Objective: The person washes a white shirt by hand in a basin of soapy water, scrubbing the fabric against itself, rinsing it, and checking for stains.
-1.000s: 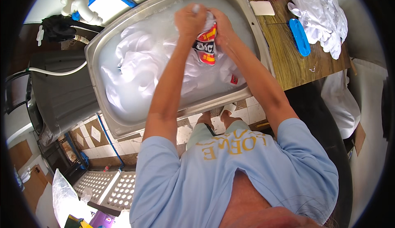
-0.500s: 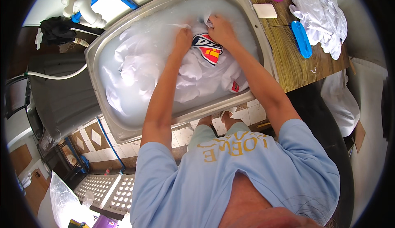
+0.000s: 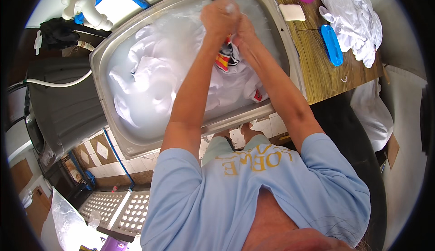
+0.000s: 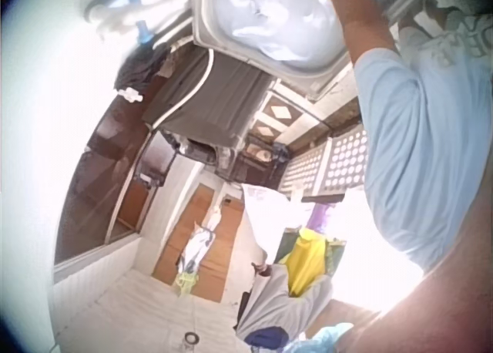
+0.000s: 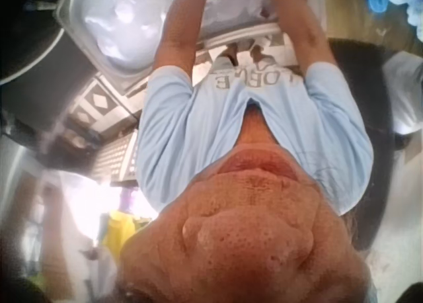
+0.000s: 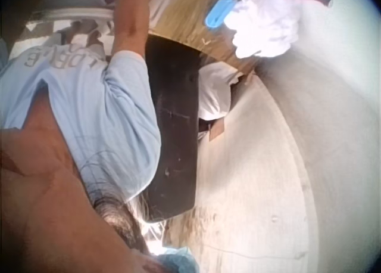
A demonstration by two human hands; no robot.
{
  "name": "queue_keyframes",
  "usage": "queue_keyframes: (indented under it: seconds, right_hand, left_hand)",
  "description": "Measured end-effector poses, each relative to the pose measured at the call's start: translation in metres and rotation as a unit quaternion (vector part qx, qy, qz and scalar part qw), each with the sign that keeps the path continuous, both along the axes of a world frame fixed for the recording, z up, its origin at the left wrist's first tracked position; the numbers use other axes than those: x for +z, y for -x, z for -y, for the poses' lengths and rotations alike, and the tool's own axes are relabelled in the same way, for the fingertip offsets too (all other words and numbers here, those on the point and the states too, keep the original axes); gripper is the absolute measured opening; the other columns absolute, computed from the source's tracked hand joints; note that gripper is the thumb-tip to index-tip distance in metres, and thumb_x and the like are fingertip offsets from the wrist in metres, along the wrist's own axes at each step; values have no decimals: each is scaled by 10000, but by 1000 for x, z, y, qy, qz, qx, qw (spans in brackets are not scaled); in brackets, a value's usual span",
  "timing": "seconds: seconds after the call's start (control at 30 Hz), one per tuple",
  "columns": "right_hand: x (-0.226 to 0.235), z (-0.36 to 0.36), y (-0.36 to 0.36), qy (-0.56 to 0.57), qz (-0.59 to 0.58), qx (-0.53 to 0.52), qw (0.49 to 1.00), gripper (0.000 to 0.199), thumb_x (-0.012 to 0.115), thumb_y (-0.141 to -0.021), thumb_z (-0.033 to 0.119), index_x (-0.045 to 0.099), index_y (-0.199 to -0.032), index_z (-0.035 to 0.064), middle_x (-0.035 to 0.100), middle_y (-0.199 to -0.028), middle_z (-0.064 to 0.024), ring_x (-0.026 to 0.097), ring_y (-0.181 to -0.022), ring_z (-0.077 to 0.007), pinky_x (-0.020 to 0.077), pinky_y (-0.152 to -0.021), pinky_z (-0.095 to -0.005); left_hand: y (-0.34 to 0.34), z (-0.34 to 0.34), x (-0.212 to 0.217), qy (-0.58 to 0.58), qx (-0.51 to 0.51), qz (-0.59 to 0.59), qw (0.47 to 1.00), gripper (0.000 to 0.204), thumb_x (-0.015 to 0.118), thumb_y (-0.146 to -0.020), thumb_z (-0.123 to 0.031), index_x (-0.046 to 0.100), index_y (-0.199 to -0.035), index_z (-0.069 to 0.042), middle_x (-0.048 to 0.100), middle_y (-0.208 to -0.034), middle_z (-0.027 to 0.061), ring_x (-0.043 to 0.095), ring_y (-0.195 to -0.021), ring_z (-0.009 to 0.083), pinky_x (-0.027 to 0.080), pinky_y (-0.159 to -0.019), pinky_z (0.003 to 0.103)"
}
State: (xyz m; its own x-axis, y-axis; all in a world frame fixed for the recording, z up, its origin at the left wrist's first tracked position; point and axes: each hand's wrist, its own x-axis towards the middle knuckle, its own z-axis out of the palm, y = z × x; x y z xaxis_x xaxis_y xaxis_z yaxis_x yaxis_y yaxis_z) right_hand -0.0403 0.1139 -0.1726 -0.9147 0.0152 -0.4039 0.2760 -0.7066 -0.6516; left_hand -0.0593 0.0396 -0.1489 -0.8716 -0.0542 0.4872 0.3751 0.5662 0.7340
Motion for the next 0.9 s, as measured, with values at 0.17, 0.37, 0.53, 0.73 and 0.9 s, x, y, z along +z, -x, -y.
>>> queue_keyframes:
  seconds: [0.17,0.37,0.53,0.73,0.9]
  right_hand:
    - [-36,-33,7,96,-117,25,988,202,618,-837,188,611,-966,33,609,-876,-100,622,-805,-237,522,-698,-390]
    - [11,-7,-1,-17,42,19,999,252,637,-854,270,618,-953,39,613,-863,-66,606,-770,-201,504,-704,-342]
    - [34,-64,-5,-196,-17,76,977,415,548,-894,429,655,-873,29,640,-874,-79,586,-749,-168,481,-675,-322]
    - [-16,-50,4,-664,-126,116,728,478,504,-868,427,635,-1028,-4,647,-933,-225,612,-944,-358,460,-818,-408]
    - [-8,-32,5,-697,-80,346,623,555,462,-884,516,611,-1129,41,620,-1073,-212,596,-968,-350,453,-852,-419]
  left_hand:
    - [-29,-20,15,17,-41,-21,999,109,670,-719,-225,686,-737,-119,618,-617,125,598,-557,312,476,-560,377]
    - [30,68,-40,-81,38,31,996,319,682,-770,-390,651,-697,-81,585,-557,79,538,-505,191,413,-500,351]
    - [9,124,-6,-207,8,223,952,440,652,-840,-427,657,-803,12,547,-556,80,457,-519,129,395,-516,302]
    - [-33,77,-44,52,-47,89,994,318,645,-829,-208,603,-1092,-35,644,-925,167,611,-750,311,475,-698,401]
    - [-36,85,-109,149,-34,143,978,247,550,-858,-156,592,-1075,-46,623,-984,193,562,-926,403,450,-771,457]
